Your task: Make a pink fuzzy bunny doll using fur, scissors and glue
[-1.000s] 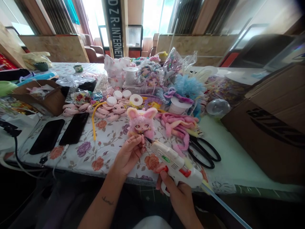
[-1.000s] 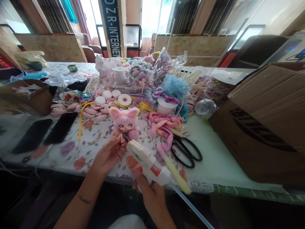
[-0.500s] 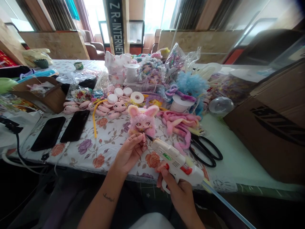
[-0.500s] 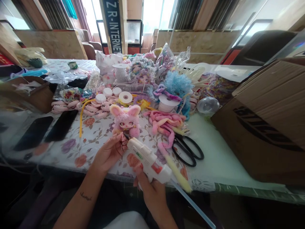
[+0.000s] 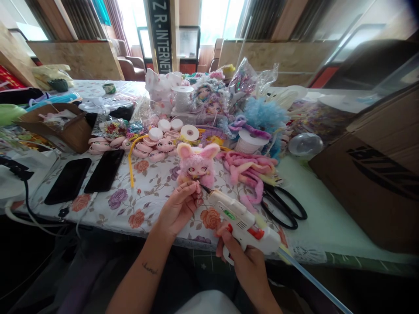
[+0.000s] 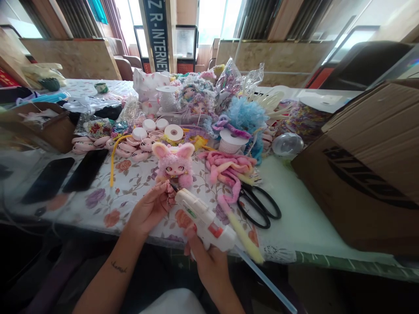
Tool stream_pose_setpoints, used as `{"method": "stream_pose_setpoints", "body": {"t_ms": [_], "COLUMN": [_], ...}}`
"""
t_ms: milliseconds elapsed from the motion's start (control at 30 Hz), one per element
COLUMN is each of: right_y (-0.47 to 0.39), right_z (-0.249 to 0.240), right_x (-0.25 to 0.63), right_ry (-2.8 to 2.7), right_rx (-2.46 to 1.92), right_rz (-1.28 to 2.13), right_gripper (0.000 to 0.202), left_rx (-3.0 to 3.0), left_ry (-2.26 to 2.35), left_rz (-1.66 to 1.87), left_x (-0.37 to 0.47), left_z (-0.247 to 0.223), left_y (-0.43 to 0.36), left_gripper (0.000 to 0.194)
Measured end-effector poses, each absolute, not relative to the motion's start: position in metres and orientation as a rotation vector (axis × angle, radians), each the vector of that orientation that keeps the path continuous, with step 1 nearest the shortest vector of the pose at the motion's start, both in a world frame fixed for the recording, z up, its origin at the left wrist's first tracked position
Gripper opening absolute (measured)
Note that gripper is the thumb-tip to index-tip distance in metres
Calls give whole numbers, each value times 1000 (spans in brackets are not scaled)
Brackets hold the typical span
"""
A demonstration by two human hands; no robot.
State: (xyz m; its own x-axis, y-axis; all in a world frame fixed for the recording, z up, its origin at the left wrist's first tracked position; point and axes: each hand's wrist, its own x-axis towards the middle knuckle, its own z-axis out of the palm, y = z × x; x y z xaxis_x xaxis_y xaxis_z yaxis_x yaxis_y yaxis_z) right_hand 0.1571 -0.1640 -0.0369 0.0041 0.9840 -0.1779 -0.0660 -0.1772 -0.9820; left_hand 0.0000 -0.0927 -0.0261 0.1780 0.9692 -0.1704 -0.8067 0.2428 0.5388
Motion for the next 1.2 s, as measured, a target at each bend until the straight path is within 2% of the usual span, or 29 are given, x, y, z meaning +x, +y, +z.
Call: {"method": "stream_pose_setpoints", "body": {"t_ms": [1200], "right_y": [-166], "right_z": [-32], "right_x": [160], "right_ry": [-1138], "right_rx": [-1318], "right_rz": [1396], "right_gripper": [34], "left_rx": [256], "left_ry": [518], "left_rz": [1300], "left_x": [-2], "left_z": [-25], "left_y": [-93], "left_gripper": [14]}}
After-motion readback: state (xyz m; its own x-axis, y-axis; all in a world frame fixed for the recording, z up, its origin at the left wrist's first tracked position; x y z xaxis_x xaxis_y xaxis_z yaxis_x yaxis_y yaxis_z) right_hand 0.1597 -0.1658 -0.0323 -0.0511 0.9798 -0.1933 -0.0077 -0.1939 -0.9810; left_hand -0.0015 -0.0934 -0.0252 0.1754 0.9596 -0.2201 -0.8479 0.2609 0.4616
